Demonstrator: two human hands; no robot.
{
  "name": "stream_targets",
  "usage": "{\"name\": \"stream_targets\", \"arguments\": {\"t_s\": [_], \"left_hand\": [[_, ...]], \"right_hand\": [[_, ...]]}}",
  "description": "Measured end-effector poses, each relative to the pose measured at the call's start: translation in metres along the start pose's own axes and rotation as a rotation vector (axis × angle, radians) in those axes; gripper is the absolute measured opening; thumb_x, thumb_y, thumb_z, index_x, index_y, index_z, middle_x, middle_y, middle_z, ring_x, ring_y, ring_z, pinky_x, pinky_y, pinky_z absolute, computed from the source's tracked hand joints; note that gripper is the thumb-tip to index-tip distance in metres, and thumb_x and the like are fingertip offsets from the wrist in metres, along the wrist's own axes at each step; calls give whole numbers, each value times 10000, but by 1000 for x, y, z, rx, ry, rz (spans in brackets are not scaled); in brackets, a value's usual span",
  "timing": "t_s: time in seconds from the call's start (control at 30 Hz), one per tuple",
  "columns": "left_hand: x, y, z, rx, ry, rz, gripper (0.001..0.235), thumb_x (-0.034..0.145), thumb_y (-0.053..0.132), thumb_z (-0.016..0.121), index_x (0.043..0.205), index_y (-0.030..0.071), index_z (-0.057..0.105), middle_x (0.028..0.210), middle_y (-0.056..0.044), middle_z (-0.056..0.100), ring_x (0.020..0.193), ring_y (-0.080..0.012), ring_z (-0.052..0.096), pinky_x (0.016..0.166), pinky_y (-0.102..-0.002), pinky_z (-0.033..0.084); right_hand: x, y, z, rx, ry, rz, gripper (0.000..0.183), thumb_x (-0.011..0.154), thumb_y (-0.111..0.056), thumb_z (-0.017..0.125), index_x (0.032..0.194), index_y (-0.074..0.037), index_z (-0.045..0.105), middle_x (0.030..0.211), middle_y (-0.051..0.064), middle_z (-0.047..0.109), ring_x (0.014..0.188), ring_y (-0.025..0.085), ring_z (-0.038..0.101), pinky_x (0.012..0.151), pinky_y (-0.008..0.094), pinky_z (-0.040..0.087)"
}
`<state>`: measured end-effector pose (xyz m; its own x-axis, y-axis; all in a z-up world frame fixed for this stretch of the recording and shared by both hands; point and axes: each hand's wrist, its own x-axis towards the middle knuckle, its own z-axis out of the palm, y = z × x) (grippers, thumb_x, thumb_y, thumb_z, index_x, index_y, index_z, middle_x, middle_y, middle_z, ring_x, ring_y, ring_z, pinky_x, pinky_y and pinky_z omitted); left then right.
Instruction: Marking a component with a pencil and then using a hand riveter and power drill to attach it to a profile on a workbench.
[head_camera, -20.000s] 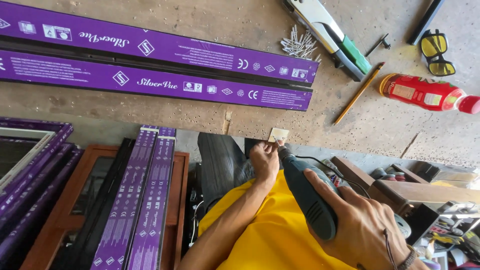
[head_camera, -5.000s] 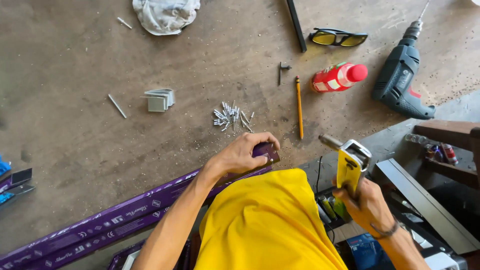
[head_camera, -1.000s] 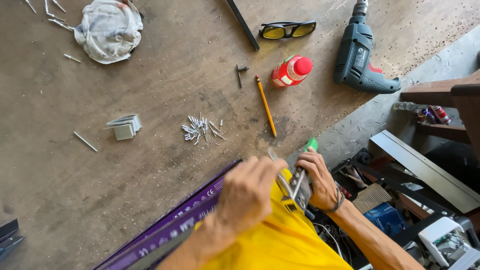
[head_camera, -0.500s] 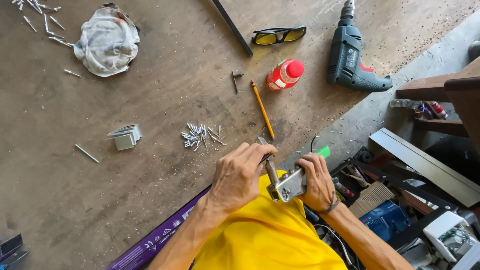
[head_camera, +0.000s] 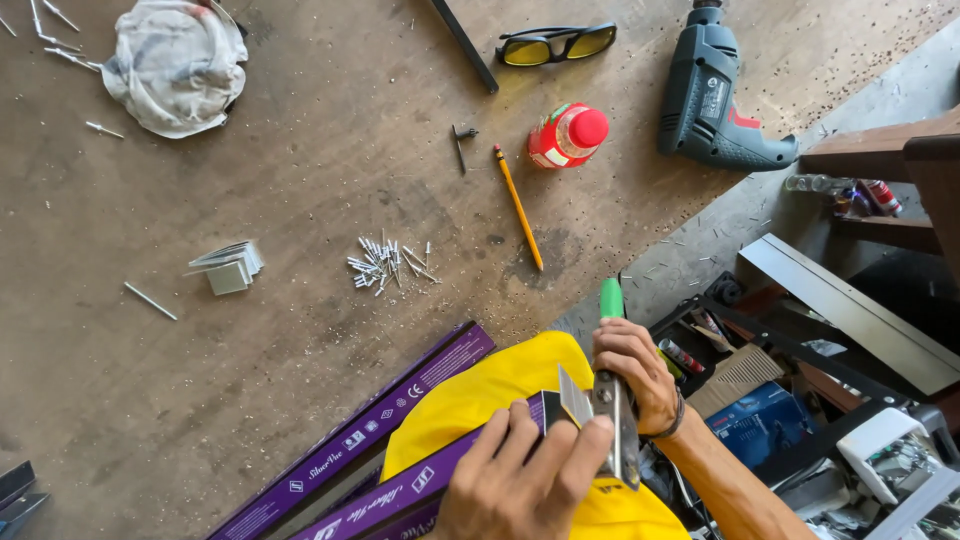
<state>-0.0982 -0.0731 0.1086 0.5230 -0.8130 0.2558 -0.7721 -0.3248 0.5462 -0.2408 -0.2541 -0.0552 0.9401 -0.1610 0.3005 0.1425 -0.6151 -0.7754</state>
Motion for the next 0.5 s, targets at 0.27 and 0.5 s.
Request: {"name": "stream_targets", "arguments": {"t_s": [0.27, 0.5], "left_hand": [[-2, 5, 2, 72, 49, 6, 303, 1067, 187, 694, 1266, 124, 475, 950, -3, 664, 779, -288, 692, 758, -361, 574], [1, 14, -4, 48, -28, -20, 356, 1049, 254, 763, 1251, 144, 492, 959, -17, 632, 804, -319, 715, 757, -384, 583]], "right_hand": [[29, -20, -8, 446, -179, 26, 361, 1082, -290, 443, 1024, 32, 597, 1019, 181, 641, 1003, 368, 655, 1029, 540, 552], [17, -18, 2, 401, -105, 18, 382, 1091, -295, 431, 1019, 40, 600, 1007, 178, 665, 999, 351, 676, 1019, 538, 560]]}}
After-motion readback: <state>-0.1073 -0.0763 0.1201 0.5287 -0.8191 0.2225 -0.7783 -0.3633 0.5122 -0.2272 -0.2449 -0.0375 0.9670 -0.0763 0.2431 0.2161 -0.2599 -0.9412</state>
